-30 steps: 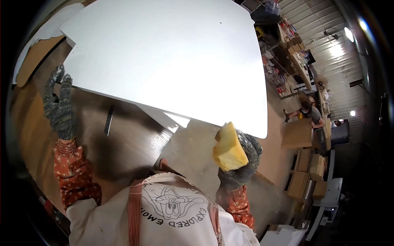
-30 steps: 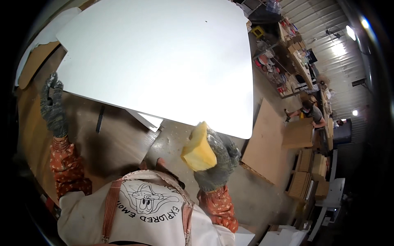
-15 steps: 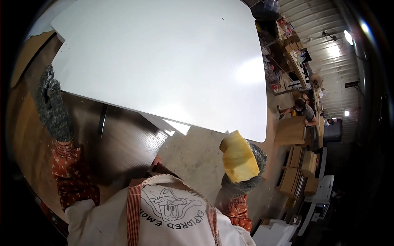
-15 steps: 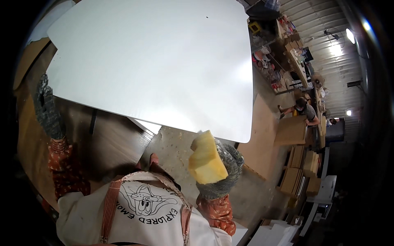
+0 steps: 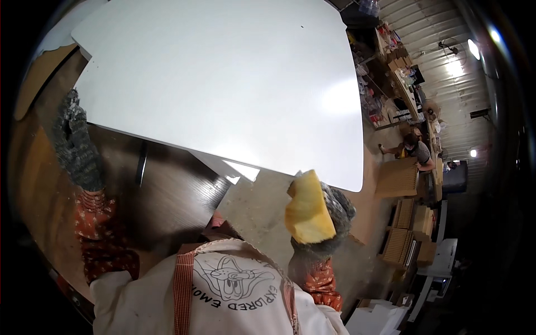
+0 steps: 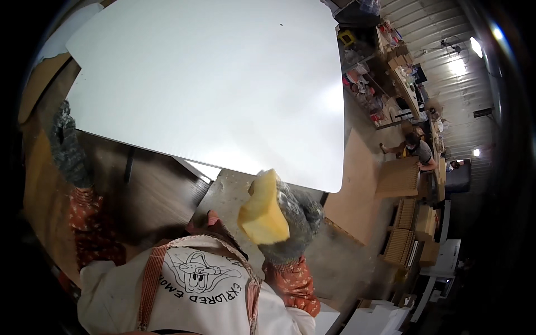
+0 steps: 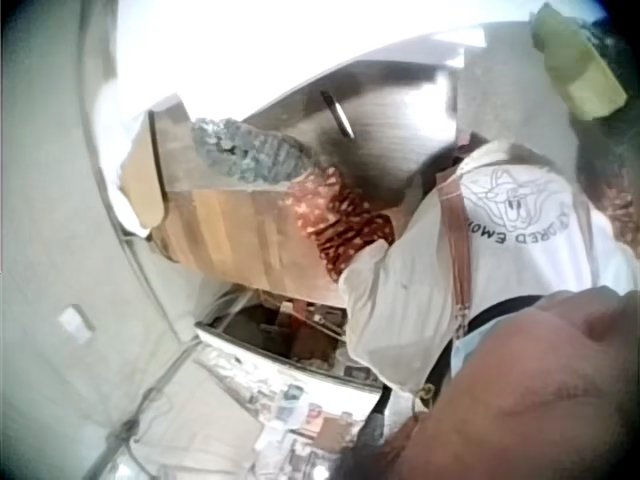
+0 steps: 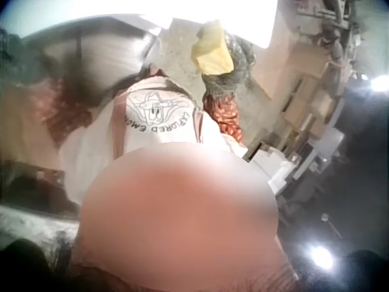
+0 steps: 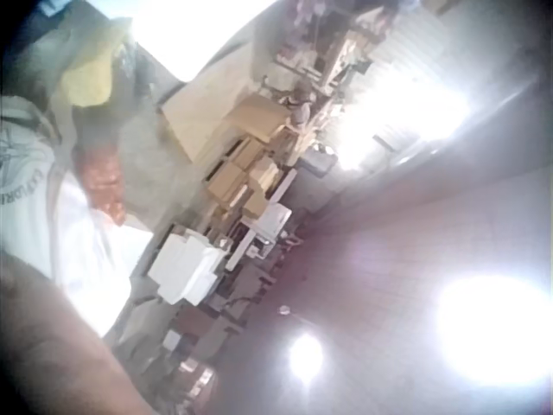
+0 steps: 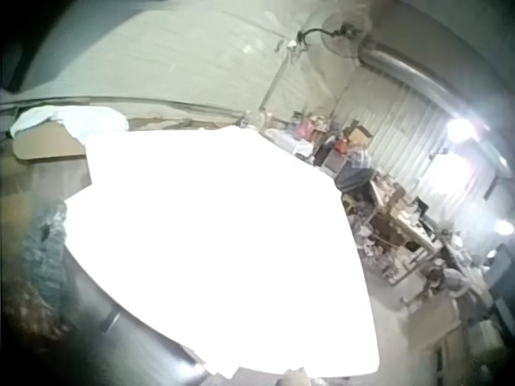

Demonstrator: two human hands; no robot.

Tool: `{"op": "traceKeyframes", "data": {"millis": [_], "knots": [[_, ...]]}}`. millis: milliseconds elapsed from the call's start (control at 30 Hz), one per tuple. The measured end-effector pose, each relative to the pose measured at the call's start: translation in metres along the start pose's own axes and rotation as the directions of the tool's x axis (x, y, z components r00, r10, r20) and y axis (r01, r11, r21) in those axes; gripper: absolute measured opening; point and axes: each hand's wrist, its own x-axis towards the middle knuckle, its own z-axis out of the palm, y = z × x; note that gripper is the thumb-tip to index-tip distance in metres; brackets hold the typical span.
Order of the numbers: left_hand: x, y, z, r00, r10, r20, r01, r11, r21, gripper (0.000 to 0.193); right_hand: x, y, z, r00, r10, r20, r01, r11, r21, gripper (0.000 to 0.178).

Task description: The person cleans a stack of white rectangular panels on a workbench. They use a yellow sponge to wipe the surfaces and edges, then switch to a white cloth to wipe the panels again. The person handles the panels one at a time, lifting and turning them to access different sides.

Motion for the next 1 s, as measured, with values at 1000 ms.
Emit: {"op": "traceKeyframes", "data": {"millis": [1000], "knots": [[-0.024,-0.026,-0.021,0.987,-0.129,-0.094,0.135,0.989,0.062,0.022,0.069,0.008,0.074,1.0,0.011,-0.009,-0.009,0.986,0.165,0.033]]}}
